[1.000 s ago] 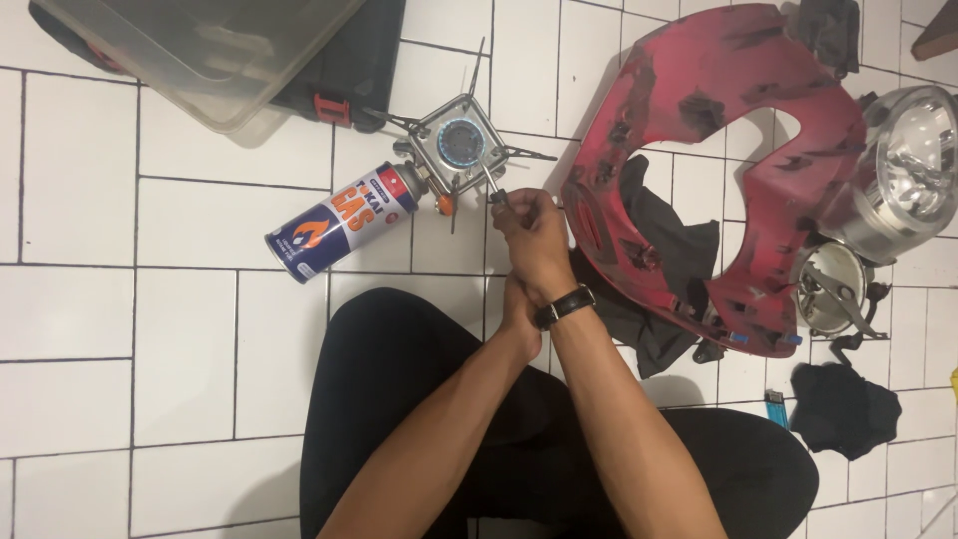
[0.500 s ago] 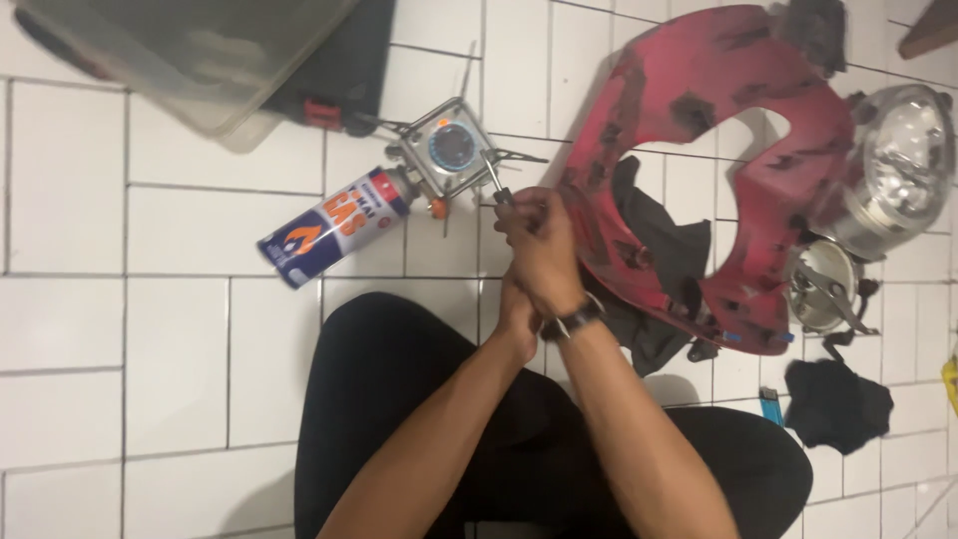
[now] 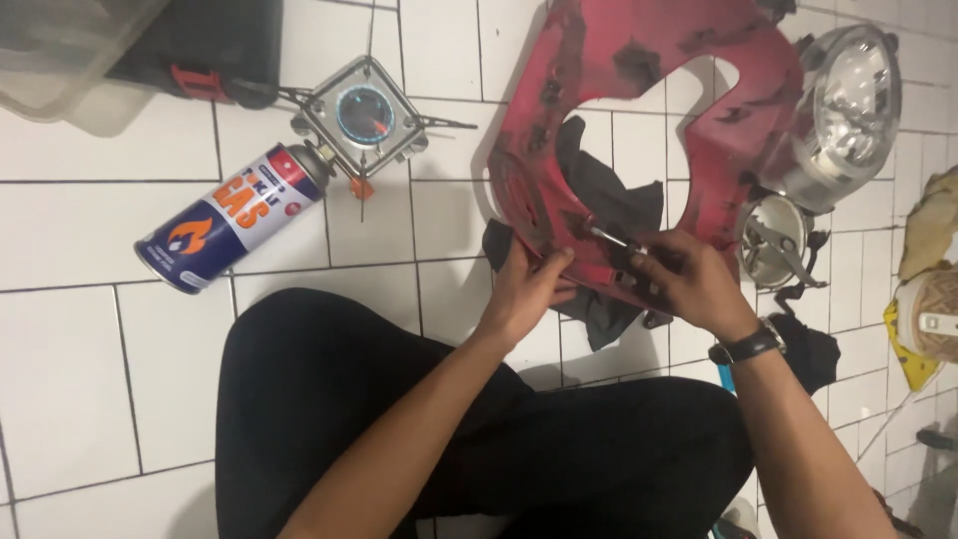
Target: Repairing a damaged red motorcycle fairing by heating and joining plastic components.
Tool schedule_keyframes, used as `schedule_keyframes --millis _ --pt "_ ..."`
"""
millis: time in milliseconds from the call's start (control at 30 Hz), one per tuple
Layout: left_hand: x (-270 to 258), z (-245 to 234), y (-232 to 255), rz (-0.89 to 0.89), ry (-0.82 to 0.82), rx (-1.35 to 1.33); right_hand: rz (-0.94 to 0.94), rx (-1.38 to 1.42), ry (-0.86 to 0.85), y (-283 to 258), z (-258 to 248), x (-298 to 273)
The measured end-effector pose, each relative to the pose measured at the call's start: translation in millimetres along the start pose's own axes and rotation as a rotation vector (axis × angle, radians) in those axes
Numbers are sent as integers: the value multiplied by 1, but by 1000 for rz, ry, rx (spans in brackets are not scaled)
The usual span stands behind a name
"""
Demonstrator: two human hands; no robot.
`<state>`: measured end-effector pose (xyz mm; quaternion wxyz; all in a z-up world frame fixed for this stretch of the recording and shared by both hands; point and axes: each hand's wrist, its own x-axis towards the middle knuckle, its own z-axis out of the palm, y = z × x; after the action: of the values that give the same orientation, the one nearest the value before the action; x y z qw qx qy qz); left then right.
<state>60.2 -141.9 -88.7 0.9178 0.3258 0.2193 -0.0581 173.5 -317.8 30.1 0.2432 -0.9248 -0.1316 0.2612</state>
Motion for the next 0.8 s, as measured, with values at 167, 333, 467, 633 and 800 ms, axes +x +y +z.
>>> schedule_keyframes --millis 167,333,467,633,800 --pt "4 -9 5 26 -61 -31 39 112 -73 11 6 8" --pt "-5 -6 12 58 -94 -77 88 54 -87 6 7 14" --pt "-5 -7 15 63 -94 -52 117 31 -123 10 7 21" --pt "-4 -7 11 69 -80 -69 132 49 -129 11 9 24" --pt "-2 -7 9 97 -83 -91 113 90 -126 14 9 27"
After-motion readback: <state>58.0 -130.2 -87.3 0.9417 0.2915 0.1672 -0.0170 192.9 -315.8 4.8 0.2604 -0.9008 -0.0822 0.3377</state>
